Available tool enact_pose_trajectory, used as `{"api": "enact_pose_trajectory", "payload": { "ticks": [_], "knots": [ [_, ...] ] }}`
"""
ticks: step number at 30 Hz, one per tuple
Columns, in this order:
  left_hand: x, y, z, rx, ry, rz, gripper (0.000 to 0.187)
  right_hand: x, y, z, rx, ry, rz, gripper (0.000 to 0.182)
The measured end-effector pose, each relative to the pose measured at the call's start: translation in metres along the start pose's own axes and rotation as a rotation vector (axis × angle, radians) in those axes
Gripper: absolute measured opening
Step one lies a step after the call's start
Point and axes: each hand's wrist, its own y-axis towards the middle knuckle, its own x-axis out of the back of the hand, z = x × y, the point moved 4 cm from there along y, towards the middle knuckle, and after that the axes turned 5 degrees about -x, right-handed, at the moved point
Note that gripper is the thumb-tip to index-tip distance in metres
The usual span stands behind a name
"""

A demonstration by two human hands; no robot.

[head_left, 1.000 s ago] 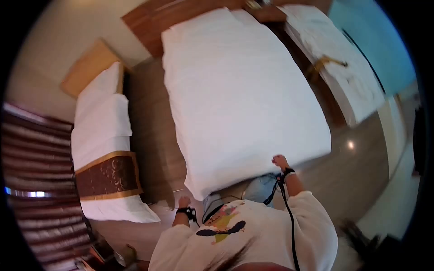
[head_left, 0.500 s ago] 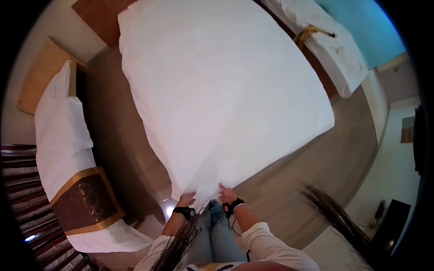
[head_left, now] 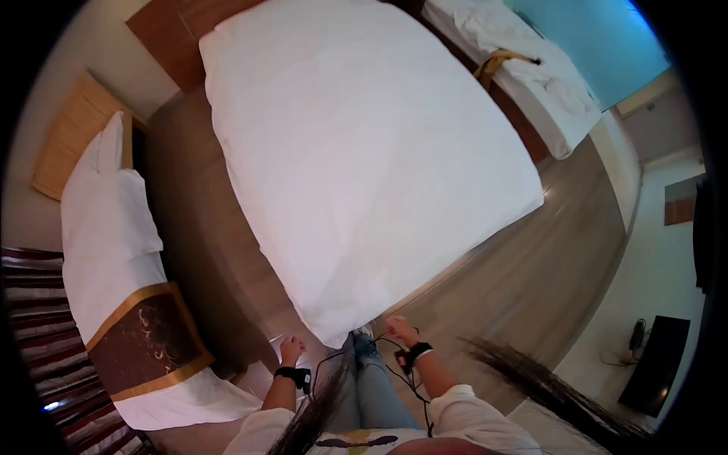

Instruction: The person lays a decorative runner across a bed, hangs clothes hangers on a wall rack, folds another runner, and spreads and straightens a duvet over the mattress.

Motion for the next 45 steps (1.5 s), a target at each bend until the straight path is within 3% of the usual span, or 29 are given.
{"api": "enact_pose_trajectory", "payload": {
  "ticks": [2,3,5,7,9,11,13,15,17,19,22,26,30,32,33,34,39,40,42,43,45],
  "knots": [
    [0.023,-0.031,-0.053,-0.164,-0.021,-0.058,0.023,0.035,-0.038,0.016,-0.030,-0.053,-0.172,0.025],
    [0.037,-0.038,-0.074,-0.189,-0.023,-0.063,0.023,0.058,-0.055,0.022,-0.020,-0.122,-0.138,0.027],
    [0.084,-0.066,-0.106,-0.362,0.347,-0.194,0.025,0.107,-0.094,0.030,0.059,-0.215,-0.219,0.033],
    [0.125,-0.118,-0.167,-0.469,0.124,-0.222,0.025,0.130,-0.161,0.070,0.157,-0.252,-0.247,0.033],
    [0.166,-0.153,-0.208,-0.649,-0.138,-0.253,0.023,0.160,-0.218,0.102,0.180,-0.225,-0.440,0.028],
    [0.206,-0.191,-0.246,-0.750,-0.187,-0.356,0.022,0.179,-0.267,0.130,0.406,-0.043,-0.651,0.023],
    [0.238,-0.220,-0.266,-0.766,-0.236,-0.426,0.022,0.180,-0.307,0.153,0.598,0.069,-0.818,0.017],
    [0.251,-0.242,-0.279,-0.727,-0.345,-0.450,0.022,0.150,-0.329,0.164,0.632,0.195,-0.781,0.016],
    [0.283,-0.239,-0.276,-0.691,-0.482,-0.489,0.023,0.100,-0.319,0.188,0.678,0.298,-0.724,0.015],
    [0.305,-0.227,-0.273,-0.686,-0.517,-0.449,0.022,0.054,-0.282,0.187,0.605,0.398,-0.538,0.015],
    [0.351,-0.217,-0.281,-0.659,-0.520,-0.497,0.022,-0.035,-0.244,0.212,0.567,0.250,-0.376,0.018],
    [0.439,-0.177,-0.293,-0.694,-0.530,-0.502,0.020,-0.143,-0.207,0.267,0.551,0.239,-0.356,0.027],
    [0.466,-0.142,-0.290,-0.642,-0.465,-0.451,0.019,-0.196,-0.180,0.294,0.584,0.256,-0.280,0.028],
    [0.490,-0.106,-0.327,-0.616,-0.451,-0.378,0.018,-0.235,-0.174,0.309,0.581,0.286,-0.306,0.030],
    [0.489,-0.098,-0.326,-0.592,-0.461,-0.364,0.018,-0.242,-0.171,0.314,0.587,0.268,-0.274,0.033],
    [0.497,-0.075,-0.345,-0.558,-0.440,-0.319,0.017,-0.246,-0.168,0.316,0.531,0.307,-0.410,0.038],
    [0.496,-0.003,-0.429,-0.497,-0.312,-0.261,0.018,-0.229,-0.134,0.324,0.530,0.437,-0.645,0.041],
    [0.494,0.016,-0.482,-0.604,-0.242,-0.194,0.018,-0.230,-0.122,0.330,0.598,0.554,-0.685,0.039],
    [0.492,0.057,-0.561,-0.677,-0.194,-0.111,0.019,-0.216,-0.085,0.339,0.534,0.704,-0.719,0.033],
    [0.480,0.050,-0.562,-0.670,-0.191,-0.102,0.020,-0.208,-0.085,0.339,0.546,0.737,-0.744,0.032],
    [0.481,0.076,-0.625,-0.650,-0.142,-0.170,0.028,-0.210,-0.073,0.368,0.435,0.593,-0.767,0.033]
  ]
}}
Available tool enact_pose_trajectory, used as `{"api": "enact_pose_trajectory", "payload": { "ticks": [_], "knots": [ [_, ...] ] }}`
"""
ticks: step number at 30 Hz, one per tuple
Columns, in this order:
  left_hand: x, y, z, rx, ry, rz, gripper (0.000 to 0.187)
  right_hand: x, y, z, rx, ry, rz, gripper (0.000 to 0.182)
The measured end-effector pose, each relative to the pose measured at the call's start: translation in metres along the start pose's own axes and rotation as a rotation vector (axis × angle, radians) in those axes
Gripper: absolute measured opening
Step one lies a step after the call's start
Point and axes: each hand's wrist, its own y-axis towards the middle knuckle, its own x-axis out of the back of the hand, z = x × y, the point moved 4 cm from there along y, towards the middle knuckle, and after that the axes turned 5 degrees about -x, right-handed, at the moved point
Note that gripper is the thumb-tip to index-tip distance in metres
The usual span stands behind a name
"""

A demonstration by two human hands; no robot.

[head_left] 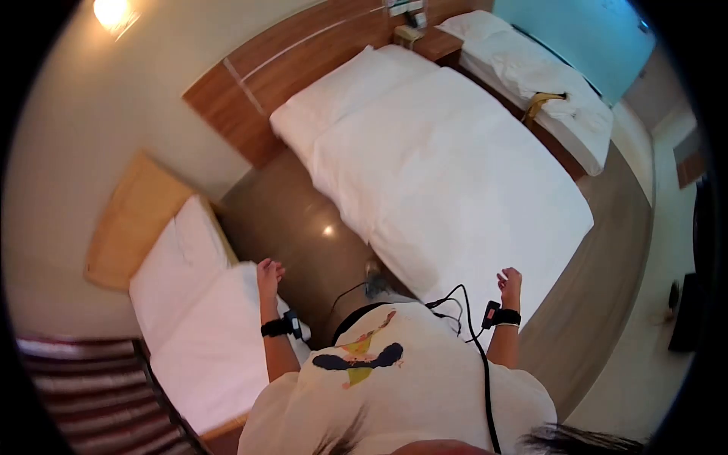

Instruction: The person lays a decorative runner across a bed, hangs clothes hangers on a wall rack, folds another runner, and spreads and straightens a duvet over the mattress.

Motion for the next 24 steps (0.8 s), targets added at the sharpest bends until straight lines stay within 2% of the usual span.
{"api": "enact_pose_trajectory", "payload": {
  "ticks": [1,3,4,5,6,8,9,10,11,14,15,16,17,18,19,20,21,23,24],
  "knots": [
    [-0.002,0.022,-0.005,-0.039,0.018,0.000,0.030,-0.011,0.001,0.008,-0.008,-0.006,-0.053,0.033],
    [-0.011,0.086,-0.021,-0.114,0.075,0.032,0.029,-0.060,0.017,0.040,0.196,0.142,0.160,0.032],
    [-0.019,0.103,-0.029,-0.108,0.076,0.037,0.029,-0.067,0.027,0.044,0.120,0.127,0.108,0.032],
    [-0.009,0.086,-0.033,-0.127,0.110,0.046,0.029,-0.063,0.011,0.051,0.146,0.106,0.141,0.032],
    [-0.018,0.124,-0.041,-0.106,0.167,0.096,0.029,-0.111,0.004,0.092,0.205,-0.017,0.138,0.033],
    [-0.025,0.154,-0.052,-0.096,0.156,0.110,0.027,-0.146,0.013,0.110,0.194,-0.074,0.108,0.031],
    [-0.039,0.183,-0.055,-0.056,0.149,0.159,0.027,-0.172,0.029,0.114,0.187,-0.120,0.198,0.030],
    [-0.044,0.197,-0.053,-0.007,0.130,0.171,0.028,-0.195,0.045,0.123,0.184,-0.120,0.194,0.030],
    [-0.051,0.214,-0.054,-0.007,0.143,0.194,0.028,-0.217,0.056,0.122,0.163,-0.245,0.281,0.029],
    [-0.091,0.268,-0.058,0.063,0.257,0.285,0.028,-0.243,0.077,0.115,0.049,-0.412,0.418,0.027],
    [-0.118,0.302,-0.059,0.060,0.261,0.314,0.029,-0.254,0.092,0.104,0.030,-0.576,0.320,0.024],
    [-0.119,0.318,-0.047,0.073,0.251,0.281,0.030,-0.263,0.112,0.084,0.013,-0.564,0.311,0.024],
    [-0.127,0.339,-0.019,0.012,0.369,0.285,0.032,-0.265,0.128,0.065,0.167,-0.538,0.220,0.023],
    [-0.163,0.382,-0.007,-0.076,0.480,0.325,0.034,-0.274,0.146,0.066,0.327,-0.498,0.089,0.022],
    [-0.176,0.350,-0.007,-0.031,0.525,0.360,0.038,-0.241,0.145,0.065,0.343,-0.419,0.044,0.021],
    [-0.190,0.352,-0.001,0.000,0.562,0.420,0.041,-0.234,0.144,0.046,0.369,-0.331,-0.029,0.019],
    [-0.251,0.351,-0.014,0.061,0.668,0.522,0.043,-0.204,0.160,0.020,0.250,-0.279,-0.211,0.020],
    [-0.278,0.345,-0.010,0.110,0.792,0.593,0.046,-0.186,0.166,-0.027,0.230,-0.219,-0.294,0.022],
    [-0.309,0.347,-0.013,0.001,0.847,0.680,0.049,-0.177,0.166,-0.043,0.103,-0.439,-0.348,0.024]
  ]
}}
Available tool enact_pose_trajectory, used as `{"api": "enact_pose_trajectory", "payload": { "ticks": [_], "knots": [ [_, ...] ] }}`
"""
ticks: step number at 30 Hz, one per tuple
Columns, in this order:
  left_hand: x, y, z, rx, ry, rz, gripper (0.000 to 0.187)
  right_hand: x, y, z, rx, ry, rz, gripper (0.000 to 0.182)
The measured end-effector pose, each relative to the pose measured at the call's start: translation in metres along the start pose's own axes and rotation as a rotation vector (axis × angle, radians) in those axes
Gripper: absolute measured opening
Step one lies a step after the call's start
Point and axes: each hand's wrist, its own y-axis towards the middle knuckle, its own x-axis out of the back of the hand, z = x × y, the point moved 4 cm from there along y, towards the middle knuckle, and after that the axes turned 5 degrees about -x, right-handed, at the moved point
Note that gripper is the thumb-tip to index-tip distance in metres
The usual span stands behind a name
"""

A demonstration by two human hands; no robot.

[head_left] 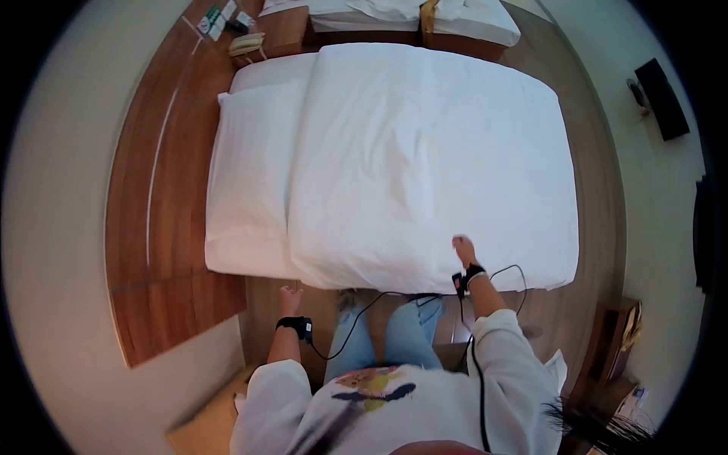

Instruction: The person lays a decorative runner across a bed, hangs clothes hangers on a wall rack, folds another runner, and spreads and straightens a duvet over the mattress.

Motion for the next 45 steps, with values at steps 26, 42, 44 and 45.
{"api": "enact_pose_trajectory", "payload": {
  "ticks": [26,42,44,45],
  "knots": [
    [-0.091,0.097,0.053,-0.312,0.105,0.497,0.040,-0.062,-0.145,-0.053,-0.483,-0.410,0.039,0.032],
    [0.044,0.021,0.214,-0.083,0.960,0.254,0.022,-0.002,-0.256,-0.144,-0.822,-0.425,0.028,0.042],
    [0.077,0.029,0.215,0.090,0.397,0.191,0.021,0.028,-0.270,-0.168,-0.863,-0.249,-0.204,0.030],
    [0.086,0.029,0.218,0.275,-0.180,0.150,0.021,0.043,-0.275,-0.164,-0.788,-0.228,-0.256,0.023]
  ]
}}
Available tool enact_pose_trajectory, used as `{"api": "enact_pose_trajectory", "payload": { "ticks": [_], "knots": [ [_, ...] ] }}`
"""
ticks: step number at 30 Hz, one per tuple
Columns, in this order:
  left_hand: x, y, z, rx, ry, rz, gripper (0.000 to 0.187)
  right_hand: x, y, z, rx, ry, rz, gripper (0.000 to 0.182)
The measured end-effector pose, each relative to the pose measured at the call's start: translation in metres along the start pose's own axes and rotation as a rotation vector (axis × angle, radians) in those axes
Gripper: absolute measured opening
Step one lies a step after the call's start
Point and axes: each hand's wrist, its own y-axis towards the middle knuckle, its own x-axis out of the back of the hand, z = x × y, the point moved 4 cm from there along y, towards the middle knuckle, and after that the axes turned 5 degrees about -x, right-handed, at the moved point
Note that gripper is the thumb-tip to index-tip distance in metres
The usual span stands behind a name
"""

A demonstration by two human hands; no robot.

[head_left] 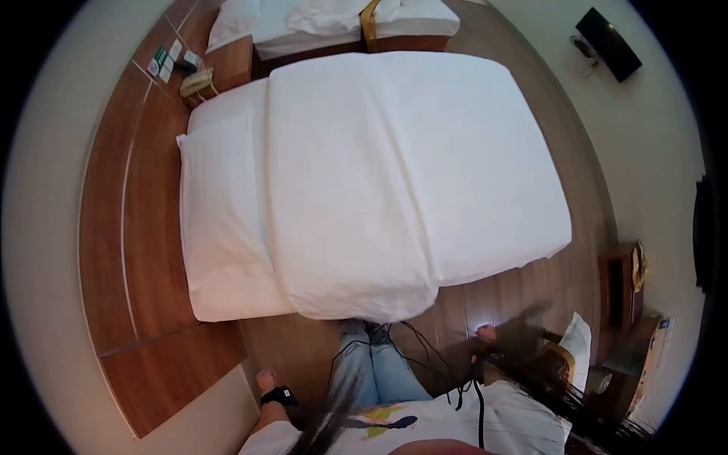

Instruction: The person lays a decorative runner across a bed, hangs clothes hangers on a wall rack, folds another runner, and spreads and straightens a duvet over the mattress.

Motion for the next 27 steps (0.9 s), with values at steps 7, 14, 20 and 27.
{"api": "enact_pose_trajectory", "payload": {
  "ticks": [7,14,20,27],
  "knots": [
    [-0.079,-0.119,-0.236,-0.752,-0.155,0.170,0.018,0.081,-0.032,-0.030,0.229,0.813,-0.069,0.013],
    [-0.123,-0.255,-0.355,-0.881,-0.104,0.458,0.018,0.142,-0.169,-0.059,0.158,1.437,-0.218,0.011],
    [-0.139,-0.308,-0.410,-1.046,-0.230,0.602,0.018,0.108,-0.217,-0.097,0.062,1.725,-0.315,0.011],
    [-0.224,-0.340,-0.396,-0.577,-0.572,0.892,0.016,0.128,-0.282,-0.162,0.073,2.290,-0.392,0.011]
  ]
}}
